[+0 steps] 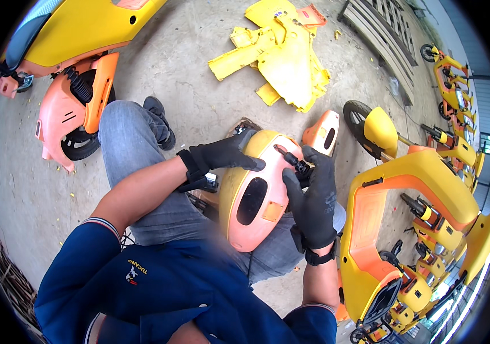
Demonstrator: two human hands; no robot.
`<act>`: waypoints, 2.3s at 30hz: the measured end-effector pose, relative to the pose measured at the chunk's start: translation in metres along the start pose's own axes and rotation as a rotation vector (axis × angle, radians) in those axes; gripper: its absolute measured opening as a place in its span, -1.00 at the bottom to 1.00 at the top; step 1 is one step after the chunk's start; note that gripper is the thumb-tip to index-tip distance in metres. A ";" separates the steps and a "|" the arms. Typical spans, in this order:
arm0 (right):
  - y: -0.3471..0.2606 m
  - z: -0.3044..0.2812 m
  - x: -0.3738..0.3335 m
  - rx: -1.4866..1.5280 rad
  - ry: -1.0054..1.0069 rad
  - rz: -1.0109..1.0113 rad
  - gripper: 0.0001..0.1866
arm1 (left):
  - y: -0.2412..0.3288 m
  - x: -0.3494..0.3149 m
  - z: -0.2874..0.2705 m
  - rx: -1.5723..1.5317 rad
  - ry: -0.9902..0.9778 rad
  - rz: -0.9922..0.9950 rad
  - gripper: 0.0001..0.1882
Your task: The person sits on the floor and uses a screwdriver to tighten screws on various scooter body panels, including a pink and yellow side panel and an orange front panel. They handle the panels one at a time, turning them over to access different screw holes.
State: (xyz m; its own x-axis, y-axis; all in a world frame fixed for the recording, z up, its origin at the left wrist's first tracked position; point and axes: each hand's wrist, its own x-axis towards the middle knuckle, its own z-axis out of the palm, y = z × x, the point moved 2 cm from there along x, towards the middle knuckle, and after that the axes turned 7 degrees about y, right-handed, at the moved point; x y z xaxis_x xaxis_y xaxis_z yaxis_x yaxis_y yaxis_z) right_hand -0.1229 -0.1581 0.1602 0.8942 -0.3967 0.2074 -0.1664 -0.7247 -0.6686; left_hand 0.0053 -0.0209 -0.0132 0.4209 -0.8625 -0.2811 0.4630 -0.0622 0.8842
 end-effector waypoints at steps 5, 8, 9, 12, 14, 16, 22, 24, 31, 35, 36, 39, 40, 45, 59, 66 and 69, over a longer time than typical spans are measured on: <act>0.014 -0.004 0.002 -0.156 -0.056 -0.289 -0.66 | 0.007 -0.002 0.003 -0.028 -0.017 -0.017 -0.12; 0.011 0.000 -0.002 -0.159 -0.028 -0.027 -0.63 | 0.011 -0.005 0.003 -0.009 -0.008 0.017 -0.10; 0.012 0.000 -0.002 -0.126 -0.020 0.005 -0.63 | 0.013 -0.006 0.003 -0.013 -0.013 0.022 -0.10; 0.008 0.001 -0.001 -0.030 -0.028 0.043 -0.63 | 0.015 -0.006 0.003 -0.019 -0.016 0.040 -0.09; -0.004 -0.001 0.000 0.025 -0.073 -0.007 -0.62 | 0.011 -0.005 0.002 -0.011 -0.004 0.058 -0.09; 0.003 -0.002 0.000 -0.014 -0.072 -0.113 -0.58 | 0.008 -0.004 0.002 -0.006 -0.005 0.036 -0.09; 0.012 0.001 -0.003 -0.125 -0.062 0.123 -0.51 | 0.001 -0.001 0.000 0.018 0.000 0.011 -0.11; 0.007 0.004 -0.002 -0.041 -0.042 0.178 -0.54 | -0.001 -0.001 0.000 0.013 0.001 0.004 -0.11; 0.012 0.000 0.000 -0.107 -0.049 -0.173 -0.63 | 0.004 -0.002 0.002 0.003 -0.010 0.011 -0.13; 0.010 0.002 -0.002 -0.097 -0.061 0.178 -0.63 | 0.001 0.000 0.001 0.010 -0.019 0.014 -0.13; 0.008 0.002 -0.002 -0.074 -0.049 0.152 -0.64 | 0.001 0.000 0.001 0.020 -0.012 0.018 -0.13; 0.004 0.003 0.000 -0.028 -0.024 0.021 -0.67 | 0.001 0.000 0.001 0.034 0.000 0.024 -0.13; 0.002 0.002 0.001 -0.029 -0.021 -0.058 -0.68 | 0.000 0.000 0.001 0.028 -0.003 0.024 -0.13; 0.009 0.002 0.002 -0.139 -0.025 -0.124 -0.69 | -0.003 0.001 0.000 0.012 0.007 0.025 -0.12; 0.005 0.003 0.006 -0.209 -0.052 -0.269 -0.74 | -0.005 0.002 0.000 0.002 0.001 0.016 -0.12; 0.002 0.005 0.002 -0.125 -0.035 -0.060 -0.76 | 0.005 -0.002 0.002 0.000 0.001 0.010 -0.13; -0.004 0.002 0.007 -0.146 -0.040 -0.233 -0.78 | 0.002 -0.002 0.001 -0.003 0.012 0.021 -0.13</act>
State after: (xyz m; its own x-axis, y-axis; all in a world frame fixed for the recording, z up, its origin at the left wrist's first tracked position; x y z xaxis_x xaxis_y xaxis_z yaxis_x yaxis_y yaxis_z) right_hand -0.1153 -0.1564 0.1631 0.9307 -0.1890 0.3132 -0.0096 -0.8685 -0.4956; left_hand 0.0044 -0.0199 -0.0109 0.4397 -0.8577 -0.2664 0.4563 -0.0421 0.8888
